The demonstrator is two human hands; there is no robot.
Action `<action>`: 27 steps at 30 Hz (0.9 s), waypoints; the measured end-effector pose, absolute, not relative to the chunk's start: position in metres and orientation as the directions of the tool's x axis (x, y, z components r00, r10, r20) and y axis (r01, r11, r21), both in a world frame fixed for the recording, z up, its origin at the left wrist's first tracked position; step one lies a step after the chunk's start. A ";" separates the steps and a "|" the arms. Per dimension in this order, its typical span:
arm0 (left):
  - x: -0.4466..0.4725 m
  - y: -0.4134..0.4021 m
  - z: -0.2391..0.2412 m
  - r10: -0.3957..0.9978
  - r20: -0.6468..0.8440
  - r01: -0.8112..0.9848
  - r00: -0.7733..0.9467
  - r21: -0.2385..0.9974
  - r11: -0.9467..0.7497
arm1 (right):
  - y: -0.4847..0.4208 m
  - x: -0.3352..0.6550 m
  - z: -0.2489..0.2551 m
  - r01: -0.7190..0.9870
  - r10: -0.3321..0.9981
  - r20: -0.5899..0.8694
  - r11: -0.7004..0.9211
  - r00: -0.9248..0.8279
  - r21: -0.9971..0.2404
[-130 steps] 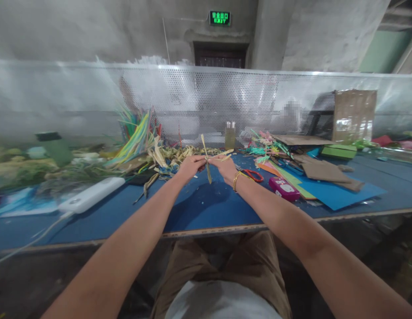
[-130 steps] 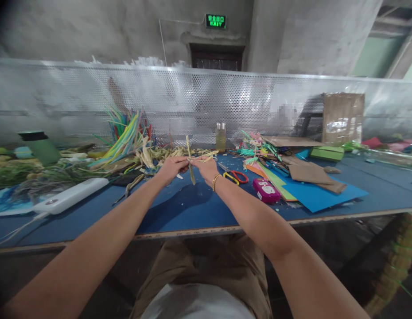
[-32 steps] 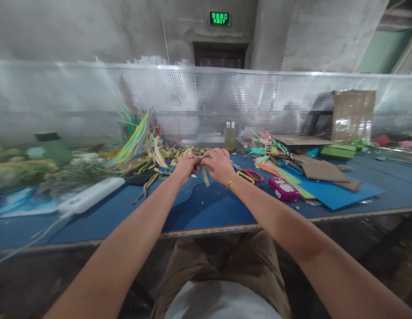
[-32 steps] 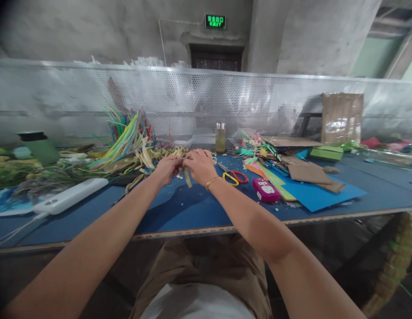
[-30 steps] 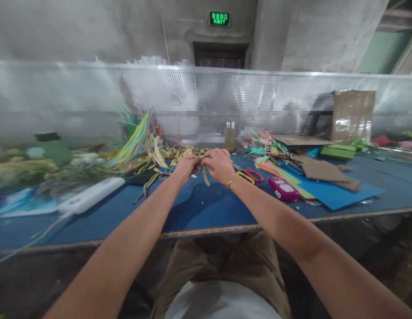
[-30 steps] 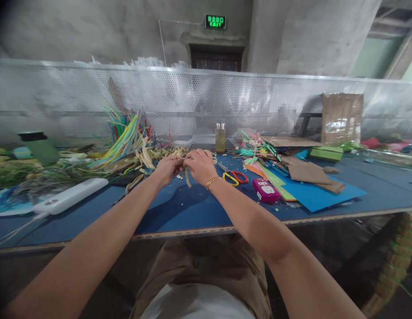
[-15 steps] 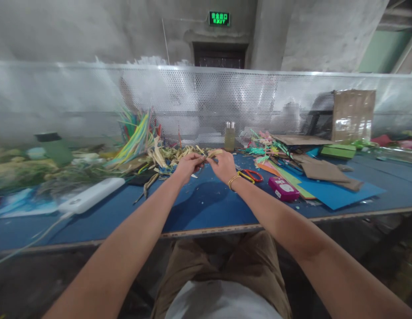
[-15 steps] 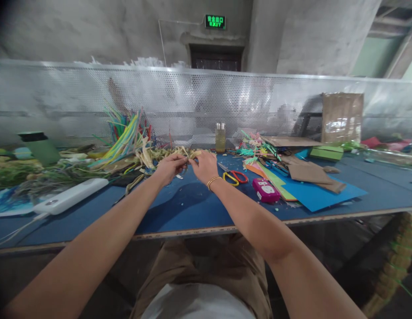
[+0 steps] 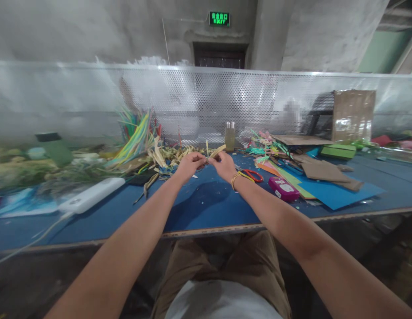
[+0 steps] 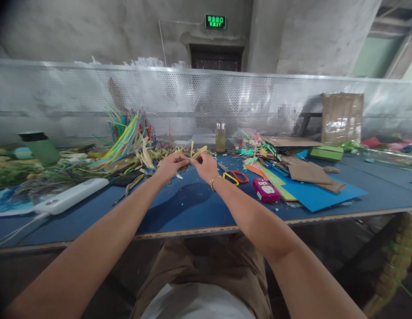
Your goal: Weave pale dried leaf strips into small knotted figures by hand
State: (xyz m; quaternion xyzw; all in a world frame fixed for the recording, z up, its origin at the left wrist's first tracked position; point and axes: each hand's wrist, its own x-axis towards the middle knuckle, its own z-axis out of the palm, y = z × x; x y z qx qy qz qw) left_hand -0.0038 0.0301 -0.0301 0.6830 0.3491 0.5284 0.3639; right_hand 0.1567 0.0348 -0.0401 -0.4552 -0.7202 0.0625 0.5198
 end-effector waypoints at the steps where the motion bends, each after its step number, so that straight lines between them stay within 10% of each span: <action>1: -0.004 0.031 -0.030 0.863 0.466 0.100 0.195 0.866 -0.491 | 0.035 0.156 -0.040 0.580 0.725 0.688 0.577 -0.038 -0.575; 27: -0.004 0.034 -0.030 0.775 0.586 0.289 0.237 0.719 -0.632 | 0.036 0.151 -0.043 0.290 0.839 0.544 0.513 0.030 -0.808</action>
